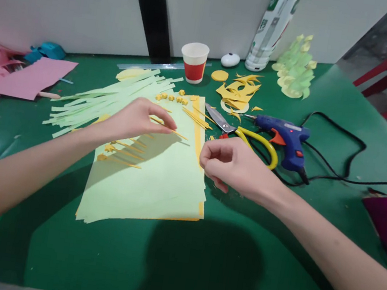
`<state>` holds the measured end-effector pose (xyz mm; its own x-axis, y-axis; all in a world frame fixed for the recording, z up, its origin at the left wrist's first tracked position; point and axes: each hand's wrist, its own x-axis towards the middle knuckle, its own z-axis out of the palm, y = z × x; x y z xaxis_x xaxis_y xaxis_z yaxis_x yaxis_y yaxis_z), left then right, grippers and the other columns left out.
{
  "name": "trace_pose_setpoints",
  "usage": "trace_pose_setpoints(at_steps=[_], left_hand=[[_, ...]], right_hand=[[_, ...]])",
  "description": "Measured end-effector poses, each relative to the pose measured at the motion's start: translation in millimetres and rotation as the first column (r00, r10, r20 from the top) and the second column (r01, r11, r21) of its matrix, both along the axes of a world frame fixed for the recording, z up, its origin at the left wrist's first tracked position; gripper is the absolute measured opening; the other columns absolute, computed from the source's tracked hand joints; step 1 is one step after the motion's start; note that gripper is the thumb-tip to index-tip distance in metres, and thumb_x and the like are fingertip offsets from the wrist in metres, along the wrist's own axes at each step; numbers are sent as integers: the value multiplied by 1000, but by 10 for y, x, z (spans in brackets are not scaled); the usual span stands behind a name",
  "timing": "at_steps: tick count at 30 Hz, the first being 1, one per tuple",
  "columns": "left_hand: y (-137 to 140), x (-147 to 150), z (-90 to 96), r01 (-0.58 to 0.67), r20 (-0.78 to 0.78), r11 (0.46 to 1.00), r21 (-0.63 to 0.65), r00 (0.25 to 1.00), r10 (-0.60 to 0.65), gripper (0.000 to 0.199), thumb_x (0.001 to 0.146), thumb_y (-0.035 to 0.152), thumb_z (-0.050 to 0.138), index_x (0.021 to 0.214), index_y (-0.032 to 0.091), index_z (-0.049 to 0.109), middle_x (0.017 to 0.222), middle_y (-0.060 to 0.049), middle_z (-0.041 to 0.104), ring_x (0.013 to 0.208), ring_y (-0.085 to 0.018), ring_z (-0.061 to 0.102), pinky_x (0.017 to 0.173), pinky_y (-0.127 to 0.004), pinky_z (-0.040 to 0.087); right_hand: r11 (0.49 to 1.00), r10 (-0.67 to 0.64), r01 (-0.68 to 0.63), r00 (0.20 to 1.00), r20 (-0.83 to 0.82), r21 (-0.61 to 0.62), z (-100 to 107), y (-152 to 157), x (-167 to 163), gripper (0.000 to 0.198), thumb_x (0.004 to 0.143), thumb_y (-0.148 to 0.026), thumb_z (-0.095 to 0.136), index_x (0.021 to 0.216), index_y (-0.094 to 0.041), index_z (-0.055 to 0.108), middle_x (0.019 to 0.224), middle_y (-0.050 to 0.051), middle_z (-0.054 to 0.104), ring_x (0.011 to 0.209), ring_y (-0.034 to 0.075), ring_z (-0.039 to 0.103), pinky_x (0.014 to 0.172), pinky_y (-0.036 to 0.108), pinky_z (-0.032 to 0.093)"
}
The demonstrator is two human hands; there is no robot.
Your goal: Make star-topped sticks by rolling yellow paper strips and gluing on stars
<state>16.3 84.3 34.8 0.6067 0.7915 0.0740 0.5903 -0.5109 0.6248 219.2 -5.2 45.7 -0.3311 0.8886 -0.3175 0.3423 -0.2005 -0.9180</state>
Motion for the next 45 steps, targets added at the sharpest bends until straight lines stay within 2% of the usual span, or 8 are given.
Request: trace_pose_setpoints(at_steps=[7,12,17,27,31,36,40,45], left_hand=[[472,431,-253,184,-71,957,224,982,-172,14,66,10,61,70,18,71,77,-2,71,75,-18,62,75,-30,44],[594,440,-298,125,-56,945,304,992,-113,23,65,6,57,80,18,70,87,-4,70,87,-21,58,80,-34,42],[288,338,-181,9,59,958,286,998,-27,24,73,5,49,84,16,66,93,-4,68,90,-18,59,83,-33,44],[-748,39,34,46,218,988,145,973,-77,12,79,14,58,89,18,63,88,-1,66,83,-13,60,77,-25,46],[-874,39,1,108,297,984,144,943,-147,16,73,20,67,88,15,64,86,-4,66,79,-13,61,72,-24,48],[-909,90,-2,62,426,974,217,892,-152,11,69,19,71,80,16,67,76,-5,68,71,-14,60,68,-27,48],[-913,98,36,90,416,957,276,886,-203,12,67,19,73,77,17,68,72,-3,69,62,-13,59,76,-33,47],[-920,99,51,54,380,969,243,913,-147,12,66,21,74,76,18,67,74,-2,71,63,-12,62,86,-36,45]], right_hand=[[993,67,-73,995,68,95,-32,20,57,3,56,-14,43,55,-16,45,47,-5,44,35,3,38,35,16,30],[994,77,-84,993,93,72,-63,28,54,7,57,-11,49,62,-16,53,54,-5,52,40,5,44,34,15,38],[998,40,-41,998,38,39,-54,27,48,8,61,-12,57,66,-15,61,60,-1,62,49,8,54,42,17,49],[998,-29,20,985,-169,-56,-61,-8,10,6,60,-18,72,64,-18,68,63,-2,66,50,6,57,49,13,52],[993,-21,-12,962,-273,-118,-65,-55,-38,8,59,-19,73,63,-17,67,61,-2,64,50,6,57,48,13,52],[984,-34,-26,943,-332,-174,-51,-141,-88,14,60,-20,73,63,-14,61,58,-1,63,43,6,56,43,13,47],[973,-71,-19,924,-375,-232,-42,-172,-103,19,62,-20,73,62,-14,55,54,-2,61,40,5,53,40,13,45],[959,-116,-7,902,-416,-284,-49,-192,-139,24,61,-23,74,64,-14,53,51,-3,57,38,5,49,35,13,44]])
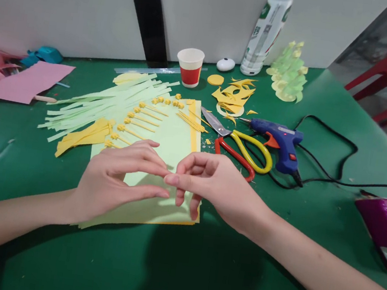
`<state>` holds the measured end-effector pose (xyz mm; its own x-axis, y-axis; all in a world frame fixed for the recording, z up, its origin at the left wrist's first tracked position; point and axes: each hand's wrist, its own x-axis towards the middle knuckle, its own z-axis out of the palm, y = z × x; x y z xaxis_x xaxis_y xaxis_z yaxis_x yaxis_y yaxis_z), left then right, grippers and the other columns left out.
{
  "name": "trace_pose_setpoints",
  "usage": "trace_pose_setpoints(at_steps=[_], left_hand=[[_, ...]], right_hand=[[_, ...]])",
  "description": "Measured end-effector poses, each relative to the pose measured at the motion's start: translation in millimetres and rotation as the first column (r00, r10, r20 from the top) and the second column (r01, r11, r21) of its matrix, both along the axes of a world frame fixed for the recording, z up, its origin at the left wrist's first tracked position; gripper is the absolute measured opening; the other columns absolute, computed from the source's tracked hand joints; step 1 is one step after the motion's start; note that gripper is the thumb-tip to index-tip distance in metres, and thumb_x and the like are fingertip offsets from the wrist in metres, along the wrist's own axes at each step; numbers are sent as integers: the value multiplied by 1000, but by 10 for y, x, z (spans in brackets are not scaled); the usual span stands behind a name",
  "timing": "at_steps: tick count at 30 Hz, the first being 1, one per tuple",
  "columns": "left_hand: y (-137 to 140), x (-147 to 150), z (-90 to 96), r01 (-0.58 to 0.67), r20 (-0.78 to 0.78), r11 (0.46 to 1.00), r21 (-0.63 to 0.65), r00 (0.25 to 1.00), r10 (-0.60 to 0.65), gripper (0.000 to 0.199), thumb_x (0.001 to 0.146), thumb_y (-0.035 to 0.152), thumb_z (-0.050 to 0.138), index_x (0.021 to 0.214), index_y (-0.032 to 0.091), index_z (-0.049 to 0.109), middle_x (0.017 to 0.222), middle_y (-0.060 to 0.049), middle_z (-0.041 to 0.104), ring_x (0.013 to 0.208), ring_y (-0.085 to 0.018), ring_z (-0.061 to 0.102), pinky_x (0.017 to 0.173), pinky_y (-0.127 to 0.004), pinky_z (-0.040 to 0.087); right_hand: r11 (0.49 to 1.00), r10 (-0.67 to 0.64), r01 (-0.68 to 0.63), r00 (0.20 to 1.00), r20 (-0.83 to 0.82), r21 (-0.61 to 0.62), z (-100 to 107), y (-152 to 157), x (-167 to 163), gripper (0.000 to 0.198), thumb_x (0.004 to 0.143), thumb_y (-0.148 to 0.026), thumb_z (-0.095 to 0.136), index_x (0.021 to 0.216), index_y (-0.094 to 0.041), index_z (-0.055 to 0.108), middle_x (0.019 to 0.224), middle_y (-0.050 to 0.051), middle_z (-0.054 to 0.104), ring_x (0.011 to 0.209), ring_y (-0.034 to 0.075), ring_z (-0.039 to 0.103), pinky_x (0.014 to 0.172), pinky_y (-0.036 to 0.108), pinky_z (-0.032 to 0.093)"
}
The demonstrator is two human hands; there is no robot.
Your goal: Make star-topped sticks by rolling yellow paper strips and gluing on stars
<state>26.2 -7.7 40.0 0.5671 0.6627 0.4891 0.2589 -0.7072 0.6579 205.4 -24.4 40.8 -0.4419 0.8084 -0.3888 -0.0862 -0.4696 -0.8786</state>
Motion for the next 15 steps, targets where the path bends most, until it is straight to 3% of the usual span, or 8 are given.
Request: trace_pose_setpoints(at_steps=[6,15], left_hand=[[-7,16,-15,-61,14,998,-29,998,61,4,72,18,68,69,18,65,73,0,72,63,-11,62,87,-35,45],[-37,14,29,-40,70,997,-64,997,45,11,77,11,60,69,18,63,71,1,70,64,-11,62,88,-35,46]], right_hand=[[998,-47,47,999,-10,40,15,-86,-44,23,68,-27,70,69,-16,49,53,-4,56,42,6,50,36,14,44],[994,-49,53,998,-46,97,44,-113,-54,26,73,-34,66,71,-17,46,55,-4,53,47,7,51,38,15,46]])
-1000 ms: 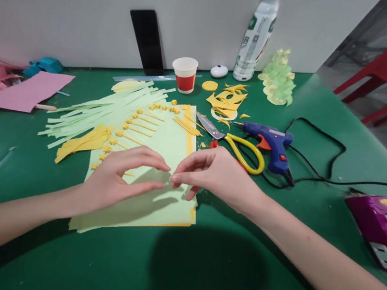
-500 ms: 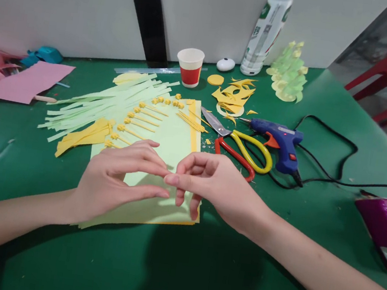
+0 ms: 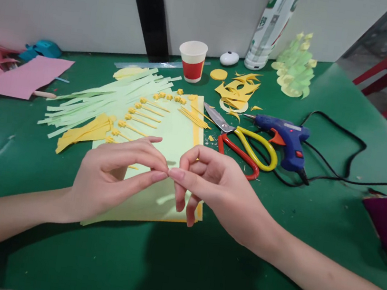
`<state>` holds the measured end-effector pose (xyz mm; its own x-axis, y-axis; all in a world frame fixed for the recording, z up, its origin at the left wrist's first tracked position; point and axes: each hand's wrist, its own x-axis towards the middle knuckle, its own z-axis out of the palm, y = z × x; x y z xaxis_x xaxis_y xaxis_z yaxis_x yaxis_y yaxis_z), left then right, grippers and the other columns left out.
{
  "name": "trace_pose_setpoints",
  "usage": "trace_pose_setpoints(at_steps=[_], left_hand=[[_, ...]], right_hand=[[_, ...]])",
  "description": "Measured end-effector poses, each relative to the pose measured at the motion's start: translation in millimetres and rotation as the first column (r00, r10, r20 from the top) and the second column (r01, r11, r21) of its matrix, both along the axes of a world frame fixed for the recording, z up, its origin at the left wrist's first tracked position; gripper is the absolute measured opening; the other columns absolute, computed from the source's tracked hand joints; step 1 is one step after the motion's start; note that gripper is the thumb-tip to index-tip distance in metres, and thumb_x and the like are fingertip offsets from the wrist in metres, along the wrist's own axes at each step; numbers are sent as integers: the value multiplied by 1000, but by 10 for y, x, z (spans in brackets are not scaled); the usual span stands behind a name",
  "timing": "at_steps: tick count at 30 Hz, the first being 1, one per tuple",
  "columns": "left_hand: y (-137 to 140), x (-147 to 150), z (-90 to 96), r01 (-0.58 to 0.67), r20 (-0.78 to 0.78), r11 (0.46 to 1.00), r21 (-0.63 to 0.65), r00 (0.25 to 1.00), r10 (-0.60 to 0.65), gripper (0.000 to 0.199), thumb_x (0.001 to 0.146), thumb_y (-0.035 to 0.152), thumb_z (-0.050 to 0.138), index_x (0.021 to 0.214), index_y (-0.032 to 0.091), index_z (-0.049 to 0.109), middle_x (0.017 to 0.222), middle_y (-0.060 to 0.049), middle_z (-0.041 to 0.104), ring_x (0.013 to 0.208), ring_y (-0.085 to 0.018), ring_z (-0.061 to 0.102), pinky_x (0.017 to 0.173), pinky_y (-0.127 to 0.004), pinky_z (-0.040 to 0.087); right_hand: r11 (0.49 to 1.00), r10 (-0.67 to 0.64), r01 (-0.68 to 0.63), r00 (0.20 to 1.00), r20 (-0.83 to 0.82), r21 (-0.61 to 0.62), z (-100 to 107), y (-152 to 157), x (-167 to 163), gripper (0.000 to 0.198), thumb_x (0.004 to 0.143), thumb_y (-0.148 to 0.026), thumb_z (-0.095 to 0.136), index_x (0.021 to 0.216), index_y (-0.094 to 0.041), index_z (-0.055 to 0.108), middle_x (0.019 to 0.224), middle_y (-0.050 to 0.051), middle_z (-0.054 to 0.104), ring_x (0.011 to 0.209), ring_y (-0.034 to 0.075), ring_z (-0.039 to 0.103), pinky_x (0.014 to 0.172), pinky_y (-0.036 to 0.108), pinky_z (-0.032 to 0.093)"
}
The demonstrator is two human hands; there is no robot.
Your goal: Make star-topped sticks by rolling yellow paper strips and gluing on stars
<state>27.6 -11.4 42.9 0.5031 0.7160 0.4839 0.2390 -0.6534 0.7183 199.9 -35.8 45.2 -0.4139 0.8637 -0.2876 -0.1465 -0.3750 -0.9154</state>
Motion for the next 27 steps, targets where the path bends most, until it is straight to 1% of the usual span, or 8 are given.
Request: trace_pose_setpoints(at_steps=[4,8,13,18,20,22,27], left_hand=[[-2,-3,1,-4,61,999,-33,998,6,11,77,11,60,70,19,63,71,2,68,65,-11,61,87,-32,48],[0,-6,-7,-2,80,993,-115,997,11,11,77,12,61,70,20,64,72,2,68,65,-11,61,88,-33,49],[-11,-7,-16,54,116,978,-204,993,-31,10,76,11,61,74,20,67,74,1,68,68,-12,62,87,-32,50],[-12,-9,-19,73,118,965,-252,992,-45,8,74,13,65,72,20,67,72,2,68,67,-12,62,88,-33,50],[-5,-12,-16,63,104,966,-249,994,-38,9,74,14,65,70,21,66,72,4,69,64,-11,62,89,-34,50],[2,-20,-9,63,76,974,-217,996,-47,11,75,14,64,68,21,65,71,4,69,64,-11,62,91,-34,49],[-5,-52,26,120,-2,985,-120,993,-121,11,78,12,59,70,20,60,70,3,66,64,-10,60,97,-36,44]], right_hand=[[1000,8,-8,1000,-21,4,-9,-4,5,22,72,-29,67,71,-18,47,54,-5,52,47,7,51,39,15,47],[1000,7,-7,1000,-14,8,-12,-8,5,22,71,-28,67,71,-18,48,55,-4,53,47,7,51,40,16,47],[1000,-10,10,1000,-11,23,-1,-9,3,22,72,-27,67,70,-18,48,55,-5,53,46,6,51,40,15,46],[998,-46,43,996,75,41,21,-21,-1,24,70,-32,68,69,-19,49,54,-4,52,47,7,52,40,15,46],[998,-51,45,992,117,51,27,-31,0,26,69,-34,69,68,-19,49,54,-3,52,47,8,52,40,16,47],[998,-45,37,990,132,57,28,-41,5,25,68,-35,69,68,-19,49,55,-3,52,47,8,53,40,16,47],[999,-18,16,999,37,32,9,-46,16,21,73,-31,66,70,-20,48,56,-4,52,48,7,51,41,15,47]])
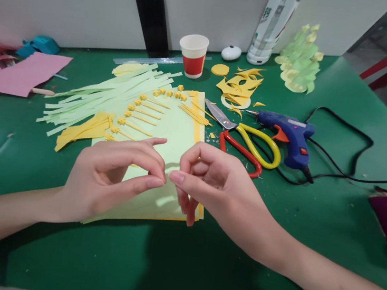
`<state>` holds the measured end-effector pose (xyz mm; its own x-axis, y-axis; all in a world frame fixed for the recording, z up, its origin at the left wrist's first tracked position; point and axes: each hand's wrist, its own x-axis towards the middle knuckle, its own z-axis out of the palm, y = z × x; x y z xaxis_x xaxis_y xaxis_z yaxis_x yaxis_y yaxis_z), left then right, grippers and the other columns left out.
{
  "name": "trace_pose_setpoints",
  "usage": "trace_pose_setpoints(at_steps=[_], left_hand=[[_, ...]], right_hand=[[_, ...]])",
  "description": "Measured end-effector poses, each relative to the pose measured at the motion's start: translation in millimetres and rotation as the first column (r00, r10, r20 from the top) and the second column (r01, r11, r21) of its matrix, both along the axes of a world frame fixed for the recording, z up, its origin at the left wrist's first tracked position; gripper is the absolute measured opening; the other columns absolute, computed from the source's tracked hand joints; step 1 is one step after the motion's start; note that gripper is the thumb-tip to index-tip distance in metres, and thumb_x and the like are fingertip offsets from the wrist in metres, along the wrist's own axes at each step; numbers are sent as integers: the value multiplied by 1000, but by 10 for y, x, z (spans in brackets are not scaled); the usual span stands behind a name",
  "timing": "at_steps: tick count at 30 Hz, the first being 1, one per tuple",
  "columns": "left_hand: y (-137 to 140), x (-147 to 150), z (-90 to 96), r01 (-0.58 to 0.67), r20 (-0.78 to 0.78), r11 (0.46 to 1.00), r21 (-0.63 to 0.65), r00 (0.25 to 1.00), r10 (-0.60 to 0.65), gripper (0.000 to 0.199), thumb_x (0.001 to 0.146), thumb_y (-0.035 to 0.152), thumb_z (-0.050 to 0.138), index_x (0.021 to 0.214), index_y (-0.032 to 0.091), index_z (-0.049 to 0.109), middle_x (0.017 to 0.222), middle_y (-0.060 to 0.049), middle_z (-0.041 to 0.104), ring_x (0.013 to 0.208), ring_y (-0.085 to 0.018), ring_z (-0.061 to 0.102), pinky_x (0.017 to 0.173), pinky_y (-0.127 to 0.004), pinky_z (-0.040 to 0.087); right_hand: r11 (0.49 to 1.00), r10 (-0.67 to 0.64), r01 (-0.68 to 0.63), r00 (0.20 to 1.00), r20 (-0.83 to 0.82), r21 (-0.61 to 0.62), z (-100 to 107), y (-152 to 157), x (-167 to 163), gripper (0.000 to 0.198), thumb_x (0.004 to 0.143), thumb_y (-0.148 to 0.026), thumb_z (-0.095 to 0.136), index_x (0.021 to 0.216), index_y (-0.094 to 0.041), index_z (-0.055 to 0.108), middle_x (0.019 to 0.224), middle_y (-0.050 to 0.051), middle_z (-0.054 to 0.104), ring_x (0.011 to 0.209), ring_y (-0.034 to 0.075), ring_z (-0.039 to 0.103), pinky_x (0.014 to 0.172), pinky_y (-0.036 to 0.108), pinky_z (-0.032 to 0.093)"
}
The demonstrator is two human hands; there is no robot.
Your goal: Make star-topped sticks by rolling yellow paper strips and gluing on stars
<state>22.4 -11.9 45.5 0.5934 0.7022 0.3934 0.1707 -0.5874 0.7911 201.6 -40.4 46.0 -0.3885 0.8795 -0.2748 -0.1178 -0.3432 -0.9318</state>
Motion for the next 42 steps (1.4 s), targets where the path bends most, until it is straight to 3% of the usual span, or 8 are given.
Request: trace_pose_setpoints(at_steps=[7,12,18,21,26,30,33,42], left_hand=[[-22,8,-8,-29,35,999,-18,999,29,10,80,11,57,72,18,59,73,2,65,68,-9,59,95,-30,44],[-13,33,-52,-53,39,997,-50,998,55,9,77,12,62,73,19,65,72,4,68,65,-10,60,90,-30,47],[-11,43,-85,-61,52,992,-113,996,67,8,76,13,63,72,19,66,72,3,68,65,-10,61,86,-28,50],[-16,31,-68,-40,34,985,-166,998,47,7,76,15,63,70,18,65,71,3,68,63,-11,61,89,-32,48],[0,2,5,2,2,987,-159,1000,-1,11,78,13,59,68,15,61,68,3,66,64,-8,60,95,-30,44],[35,3,30,-87,73,996,5,994,87,10,77,10,61,68,15,62,71,3,68,66,-7,60,93,-28,45],[36,8,32,-95,72,989,117,994,87,10,75,9,63,68,16,63,71,2,70,64,-7,60,92,-31,45],[12,-1,47,-14,14,1000,20,1000,14,8,76,9,62,70,14,62,72,1,68,65,-8,60,97,-33,41]], right_hand=[[1000,9,-10,999,-37,-20,-8,4,-3,19,78,-32,60,71,-21,47,57,-5,52,48,7,51,42,15,47],[999,1,-1,1000,11,33,6,-25,-6,20,78,-35,60,72,-22,46,57,-5,52,49,7,51,42,16,46],[955,-132,56,960,248,292,20,-51,-63,28,77,-42,60,66,-21,44,53,-2,49,46,8,49,40,18,44],[917,-159,48,955,252,396,-6,-64,-77,25,79,-37,59,66,-21,45,55,-1,48,47,8,50,41,19,43],[962,-49,21,994,96,273,-63,-49,-41,20,84,-32,53,70,-20,44,54,-3,49,48,7,49,42,17,43],[981,7,-3,1000,-22,195,-76,-33,-11,15,86,-28,51,75,-20,45,56,-5,49,49,5,48,44,15,44],[986,35,-26,998,-48,163,-72,-33,-19,15,86,-27,51,75,-19,45,56,-6,48,49,4,47,44,13,44],[982,8,-16,999,46,188,-48,-37,-27,15,83,-28,55,73,-20,47,54,-5,47,49,5,48,43,14,43]])
